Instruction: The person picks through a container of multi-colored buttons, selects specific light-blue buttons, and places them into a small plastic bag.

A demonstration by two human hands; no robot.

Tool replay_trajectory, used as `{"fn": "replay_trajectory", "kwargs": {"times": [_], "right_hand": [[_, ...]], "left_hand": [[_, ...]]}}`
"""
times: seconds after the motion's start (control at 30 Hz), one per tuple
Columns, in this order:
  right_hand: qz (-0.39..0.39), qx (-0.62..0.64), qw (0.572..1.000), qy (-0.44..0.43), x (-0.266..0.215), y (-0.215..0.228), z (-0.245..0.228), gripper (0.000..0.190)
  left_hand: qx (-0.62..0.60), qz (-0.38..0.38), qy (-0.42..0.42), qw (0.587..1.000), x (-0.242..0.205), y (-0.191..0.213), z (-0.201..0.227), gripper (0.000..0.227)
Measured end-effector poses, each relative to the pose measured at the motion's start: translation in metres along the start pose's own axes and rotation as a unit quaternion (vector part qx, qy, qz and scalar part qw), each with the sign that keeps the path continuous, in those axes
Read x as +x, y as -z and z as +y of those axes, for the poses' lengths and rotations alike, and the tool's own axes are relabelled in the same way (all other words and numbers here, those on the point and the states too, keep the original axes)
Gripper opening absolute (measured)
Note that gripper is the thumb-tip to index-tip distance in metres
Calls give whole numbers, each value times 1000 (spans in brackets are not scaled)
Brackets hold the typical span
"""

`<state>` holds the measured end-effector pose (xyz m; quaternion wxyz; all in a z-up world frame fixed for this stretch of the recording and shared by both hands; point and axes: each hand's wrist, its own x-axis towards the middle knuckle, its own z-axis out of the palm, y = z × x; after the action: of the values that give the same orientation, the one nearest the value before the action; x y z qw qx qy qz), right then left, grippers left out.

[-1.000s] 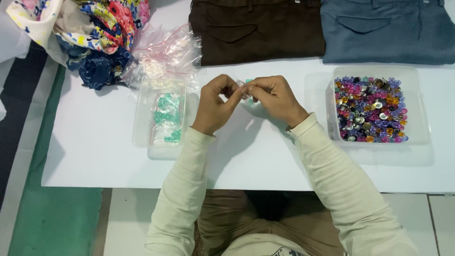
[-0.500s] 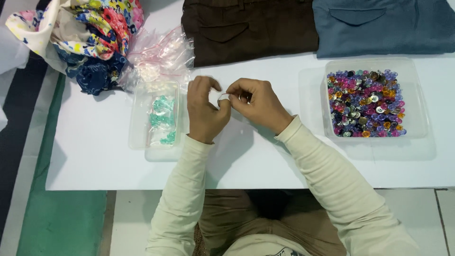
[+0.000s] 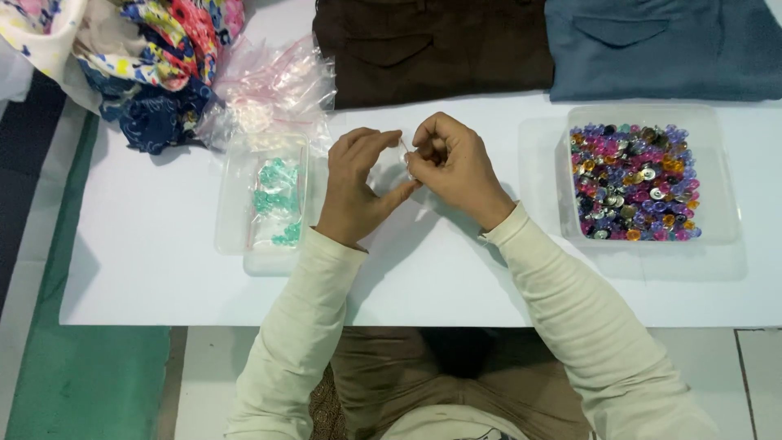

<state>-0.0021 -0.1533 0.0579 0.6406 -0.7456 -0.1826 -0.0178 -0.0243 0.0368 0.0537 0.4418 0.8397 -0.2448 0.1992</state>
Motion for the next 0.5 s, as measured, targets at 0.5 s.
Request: {"fn": "replay_trajectory", "kwargs": {"times": [0.5], "right_hand": [[-34, -230, 949, 215, -6, 9, -37, 38]], "left_hand": [[9, 3, -8, 1000, 0, -1, -14, 44]]}}
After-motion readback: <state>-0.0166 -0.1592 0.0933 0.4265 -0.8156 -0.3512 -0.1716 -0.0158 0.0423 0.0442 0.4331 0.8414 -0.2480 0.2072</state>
